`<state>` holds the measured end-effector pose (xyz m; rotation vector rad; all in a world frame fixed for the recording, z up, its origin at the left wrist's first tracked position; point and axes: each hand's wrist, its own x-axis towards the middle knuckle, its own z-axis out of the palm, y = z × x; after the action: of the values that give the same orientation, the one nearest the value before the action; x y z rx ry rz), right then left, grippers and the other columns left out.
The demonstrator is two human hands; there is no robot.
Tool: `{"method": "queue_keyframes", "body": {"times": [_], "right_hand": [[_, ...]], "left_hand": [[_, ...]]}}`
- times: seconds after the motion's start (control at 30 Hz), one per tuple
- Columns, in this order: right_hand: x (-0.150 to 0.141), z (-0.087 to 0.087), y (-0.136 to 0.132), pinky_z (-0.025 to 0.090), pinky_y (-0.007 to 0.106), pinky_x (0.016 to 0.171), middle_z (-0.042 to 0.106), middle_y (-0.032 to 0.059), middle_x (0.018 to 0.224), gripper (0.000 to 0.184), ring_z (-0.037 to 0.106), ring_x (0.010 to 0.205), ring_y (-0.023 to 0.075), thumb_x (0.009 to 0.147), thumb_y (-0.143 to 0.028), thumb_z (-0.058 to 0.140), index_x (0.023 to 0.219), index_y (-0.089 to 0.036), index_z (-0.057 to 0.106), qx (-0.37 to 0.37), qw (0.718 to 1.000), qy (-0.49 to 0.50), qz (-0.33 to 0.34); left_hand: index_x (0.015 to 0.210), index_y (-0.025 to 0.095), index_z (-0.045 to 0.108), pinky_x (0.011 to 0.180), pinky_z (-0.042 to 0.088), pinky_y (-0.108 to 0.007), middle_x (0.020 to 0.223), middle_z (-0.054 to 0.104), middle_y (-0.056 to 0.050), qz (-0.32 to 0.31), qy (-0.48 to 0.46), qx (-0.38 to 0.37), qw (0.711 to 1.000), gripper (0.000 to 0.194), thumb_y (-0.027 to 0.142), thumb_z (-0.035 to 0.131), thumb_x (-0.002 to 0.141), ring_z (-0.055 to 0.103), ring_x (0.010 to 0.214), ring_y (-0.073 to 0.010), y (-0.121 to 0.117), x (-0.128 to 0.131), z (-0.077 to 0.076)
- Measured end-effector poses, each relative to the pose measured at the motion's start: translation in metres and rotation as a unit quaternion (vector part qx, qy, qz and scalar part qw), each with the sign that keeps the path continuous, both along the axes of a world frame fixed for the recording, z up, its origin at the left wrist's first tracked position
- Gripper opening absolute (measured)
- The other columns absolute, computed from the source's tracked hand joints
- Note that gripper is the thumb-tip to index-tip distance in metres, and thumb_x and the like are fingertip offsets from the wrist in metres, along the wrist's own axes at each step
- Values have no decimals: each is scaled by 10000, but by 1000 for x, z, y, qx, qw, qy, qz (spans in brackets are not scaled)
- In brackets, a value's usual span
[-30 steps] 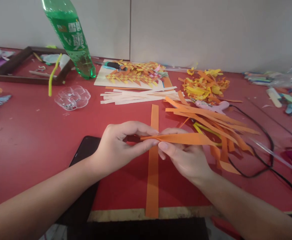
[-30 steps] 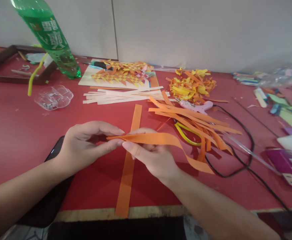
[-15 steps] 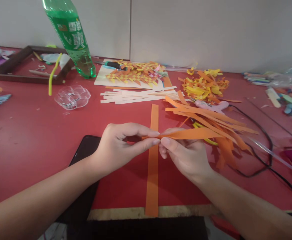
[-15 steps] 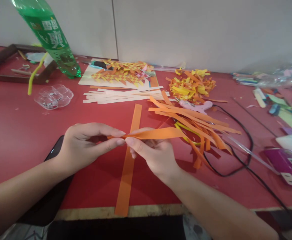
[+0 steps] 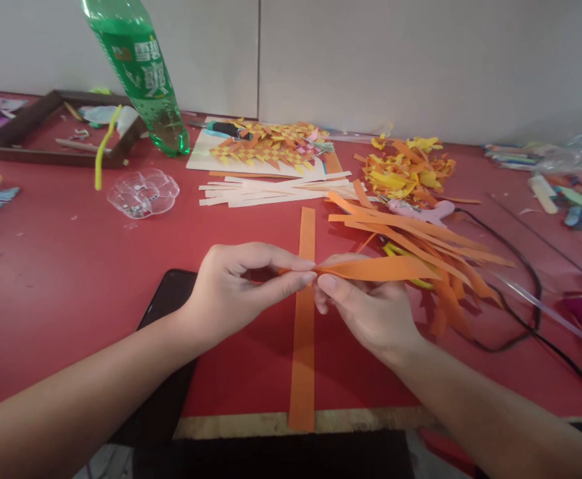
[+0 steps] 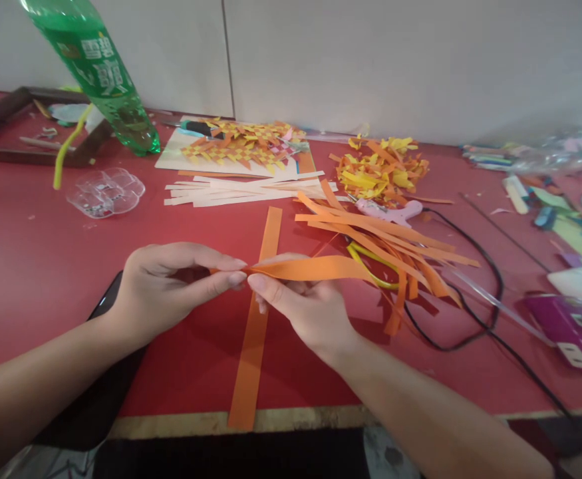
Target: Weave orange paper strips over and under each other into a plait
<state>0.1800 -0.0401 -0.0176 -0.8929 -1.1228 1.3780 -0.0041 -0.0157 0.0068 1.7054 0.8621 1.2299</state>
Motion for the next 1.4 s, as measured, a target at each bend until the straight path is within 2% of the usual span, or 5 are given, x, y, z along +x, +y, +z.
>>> {"method": "queue_keyframes", "body": {"times": [0.27,0.53,1.03,1.2,1.4], "right_hand": [[-1,2,0,521,209,489,659,-26,620,69,606,542,94,819,-236,765,757,-215,742,-4,1000,-9,-24],[1,1,-1,520,223,492,649,-21,626,76,603,544,101,840,-219,742,764,-215,735,11,999,-29,-22],[-1,4,-1,506,224,480,623,-26,598,151,578,520,97,847,-243,734,707,-201,697,12,999,-42,-23],[-1,3,0,485,226,454,619,-32,581,131,564,498,97,837,-263,748,726,-210,703,13,998,-42,-40],[0,2,1,465,241,454,611,-32,589,146,553,507,103,838,-289,747,717,-227,693,-8,996,-43,-74]], "left_hand": [[818,173,764,638,614,-152,795,796,-13,5,10,-6,1000,64,147,783,763,748,695,-127,2,1,-1],[935,203,776,760,639,-250,929,794,-37,-15,23,-61,998,178,257,800,766,749,810,-174,1,-1,-4],[853,171,754,670,595,-221,836,777,-39,-53,-31,-113,992,78,217,775,794,727,756,-152,2,0,-3],[878,171,699,678,588,-227,837,757,-34,-45,-36,-119,991,148,220,787,769,714,746,-145,4,-1,-2],[892,192,615,555,520,-202,656,668,28,-4,-46,-161,986,235,208,795,741,640,572,-102,8,-2,3]]}}
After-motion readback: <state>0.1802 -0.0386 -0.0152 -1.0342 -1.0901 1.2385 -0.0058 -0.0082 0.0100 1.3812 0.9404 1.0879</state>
